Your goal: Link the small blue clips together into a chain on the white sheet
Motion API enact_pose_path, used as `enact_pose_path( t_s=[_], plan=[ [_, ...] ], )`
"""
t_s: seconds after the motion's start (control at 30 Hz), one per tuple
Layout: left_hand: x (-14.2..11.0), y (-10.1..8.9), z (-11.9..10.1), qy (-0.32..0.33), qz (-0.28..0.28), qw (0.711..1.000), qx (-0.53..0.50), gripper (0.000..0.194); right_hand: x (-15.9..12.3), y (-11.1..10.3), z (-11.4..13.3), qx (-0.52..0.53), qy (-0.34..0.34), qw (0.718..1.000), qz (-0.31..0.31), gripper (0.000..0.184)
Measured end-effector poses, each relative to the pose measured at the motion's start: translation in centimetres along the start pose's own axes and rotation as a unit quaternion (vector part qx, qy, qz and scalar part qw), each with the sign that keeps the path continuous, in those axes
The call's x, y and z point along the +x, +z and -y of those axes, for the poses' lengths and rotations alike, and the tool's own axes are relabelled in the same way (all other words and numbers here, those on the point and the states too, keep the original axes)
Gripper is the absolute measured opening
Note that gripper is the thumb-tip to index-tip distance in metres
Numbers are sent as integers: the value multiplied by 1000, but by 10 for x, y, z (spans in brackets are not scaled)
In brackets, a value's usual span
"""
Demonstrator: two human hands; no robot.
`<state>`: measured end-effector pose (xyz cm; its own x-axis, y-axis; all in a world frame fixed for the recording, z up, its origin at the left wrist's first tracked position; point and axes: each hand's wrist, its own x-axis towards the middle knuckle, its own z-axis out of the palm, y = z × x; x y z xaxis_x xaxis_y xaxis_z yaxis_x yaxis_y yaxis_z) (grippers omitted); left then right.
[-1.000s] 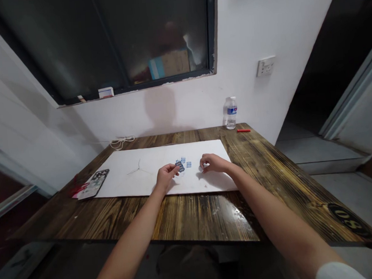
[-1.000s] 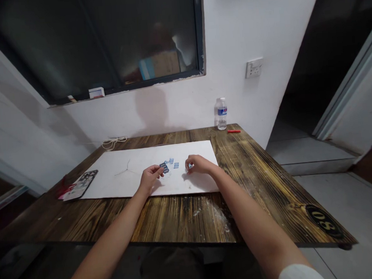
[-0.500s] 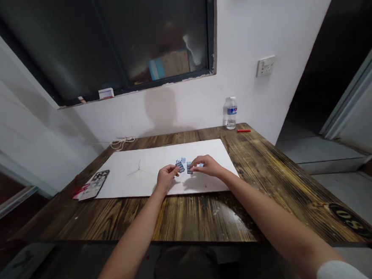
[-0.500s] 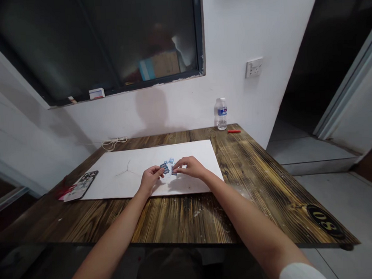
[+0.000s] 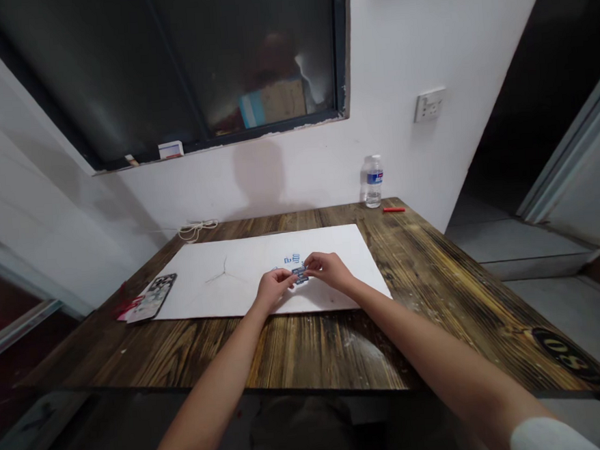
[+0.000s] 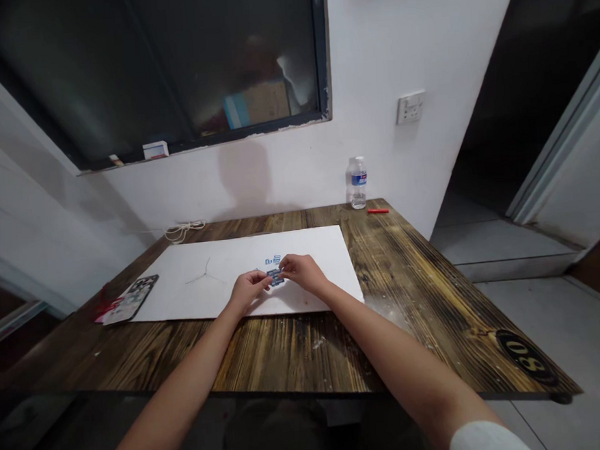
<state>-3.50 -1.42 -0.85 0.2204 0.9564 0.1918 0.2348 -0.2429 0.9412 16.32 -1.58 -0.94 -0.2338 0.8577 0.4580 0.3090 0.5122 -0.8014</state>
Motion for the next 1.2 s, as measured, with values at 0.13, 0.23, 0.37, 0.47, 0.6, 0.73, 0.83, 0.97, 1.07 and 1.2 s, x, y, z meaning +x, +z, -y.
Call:
enact_pose_path(
  t_s=[0.13,0.23,0.37,0.47,0.6,0.73,0.83,0.97,1.07,1.2],
  plan=[
    [1,-1,6,7,18,1000,12,31,-1,4,0,9,17,1000,-1,19],
    [1,-2,7,10,29,999,22,30,-2,7,0,14,24,1000,5,20],
    [1,-2,8,7,53,998,34,29,-3,11,-2,9,24,1000,2,21],
    [0,-2,7,5,53,998,27,29,-3,13,-4,15,28,999,1,21],
    [-1,-2,3,0,61,998,26,30,-1,14,-8,61,52,997,-6,20],
    [-2,-3,0,7,90,995,45,30,1,15,-10,137,70,988,30,32],
    [-1,-4,1,15,81,995,50,31,3,12,-10,183,71,979,56,35],
    [1,-4,2,17,34,999,25,32,7,-2,-13,130,66,989,-7,32],
    [2,-3,0,2,-23,1000,-1,34,8,-20,-18,-57,77,995,-34,25],
    [3,-4,-2,-18,-72,997,-29,37,7,-38,-19,-244,129,960,42,24]
  ],
)
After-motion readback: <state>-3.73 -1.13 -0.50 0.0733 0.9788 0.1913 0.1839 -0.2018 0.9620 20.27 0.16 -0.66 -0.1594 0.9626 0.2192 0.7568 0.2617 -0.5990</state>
